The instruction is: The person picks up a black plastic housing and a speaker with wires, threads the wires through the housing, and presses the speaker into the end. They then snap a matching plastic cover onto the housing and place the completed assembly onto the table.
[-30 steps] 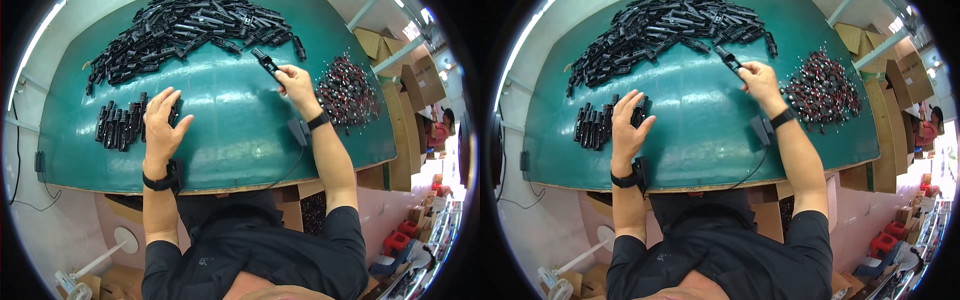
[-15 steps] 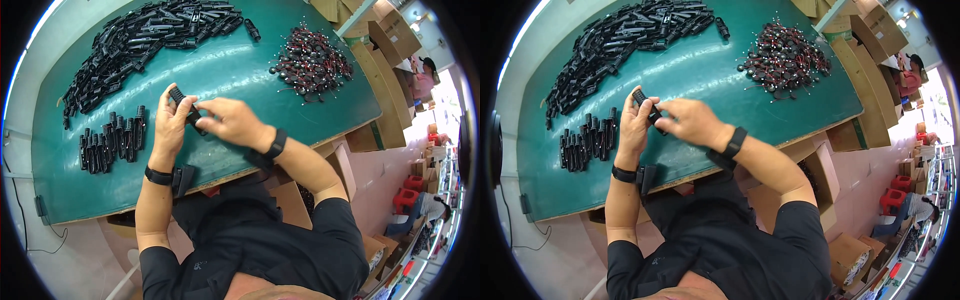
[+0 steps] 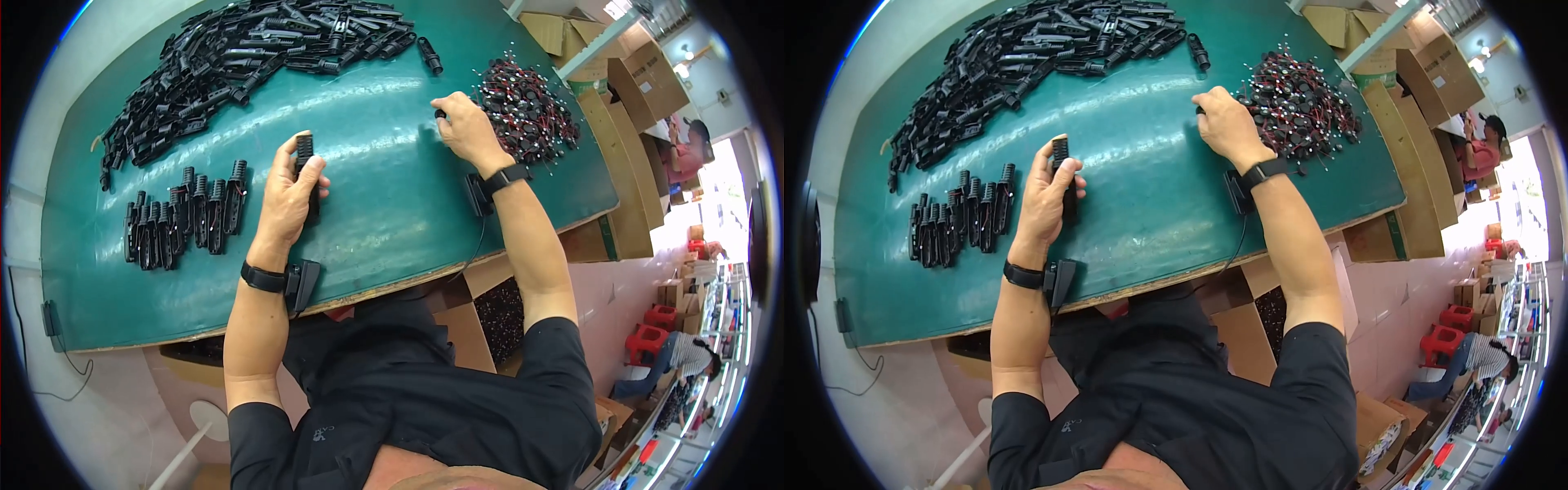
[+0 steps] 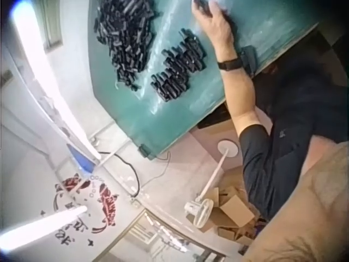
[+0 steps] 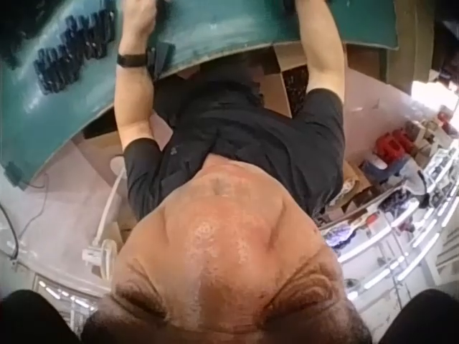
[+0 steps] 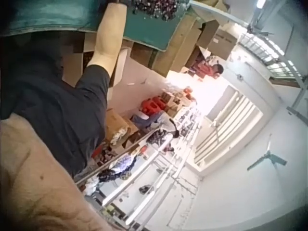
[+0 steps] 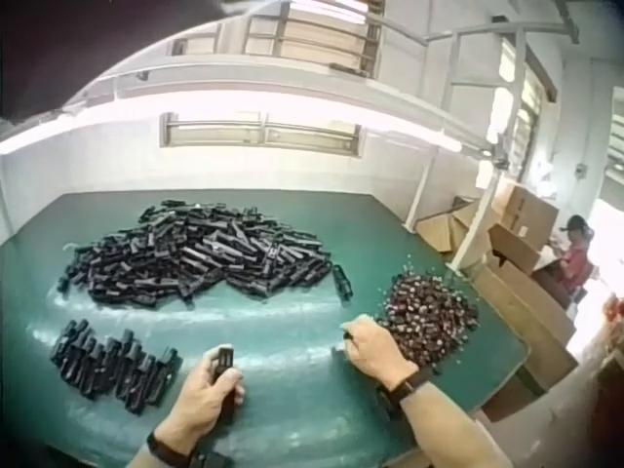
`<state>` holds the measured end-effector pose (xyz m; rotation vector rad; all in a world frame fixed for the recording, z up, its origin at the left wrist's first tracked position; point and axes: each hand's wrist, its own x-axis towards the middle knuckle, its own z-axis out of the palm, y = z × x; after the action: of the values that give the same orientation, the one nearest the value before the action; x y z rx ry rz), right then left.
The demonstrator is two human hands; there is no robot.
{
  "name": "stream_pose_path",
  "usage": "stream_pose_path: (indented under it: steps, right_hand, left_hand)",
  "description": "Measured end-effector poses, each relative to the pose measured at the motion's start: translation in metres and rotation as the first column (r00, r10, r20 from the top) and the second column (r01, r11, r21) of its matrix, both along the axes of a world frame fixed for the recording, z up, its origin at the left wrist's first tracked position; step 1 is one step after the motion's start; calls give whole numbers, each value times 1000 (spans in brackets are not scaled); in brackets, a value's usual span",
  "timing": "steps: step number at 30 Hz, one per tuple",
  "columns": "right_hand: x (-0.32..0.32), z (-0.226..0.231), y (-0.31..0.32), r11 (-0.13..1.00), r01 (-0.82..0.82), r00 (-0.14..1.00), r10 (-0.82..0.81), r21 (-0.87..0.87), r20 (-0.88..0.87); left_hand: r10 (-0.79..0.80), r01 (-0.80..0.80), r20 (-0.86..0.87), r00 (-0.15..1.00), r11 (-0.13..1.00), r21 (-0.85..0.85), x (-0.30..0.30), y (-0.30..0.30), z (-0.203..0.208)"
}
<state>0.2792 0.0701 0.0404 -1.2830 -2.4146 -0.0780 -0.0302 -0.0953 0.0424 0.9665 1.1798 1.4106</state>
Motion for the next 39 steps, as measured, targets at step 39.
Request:
stream_pose_path:
  steps: [39]
  right_hand:
    - [-82,48,-54,782,-536,426,575,317,-698]
  left_hand:
    - [304,-25,-466,831,857,514,11,41,-25]
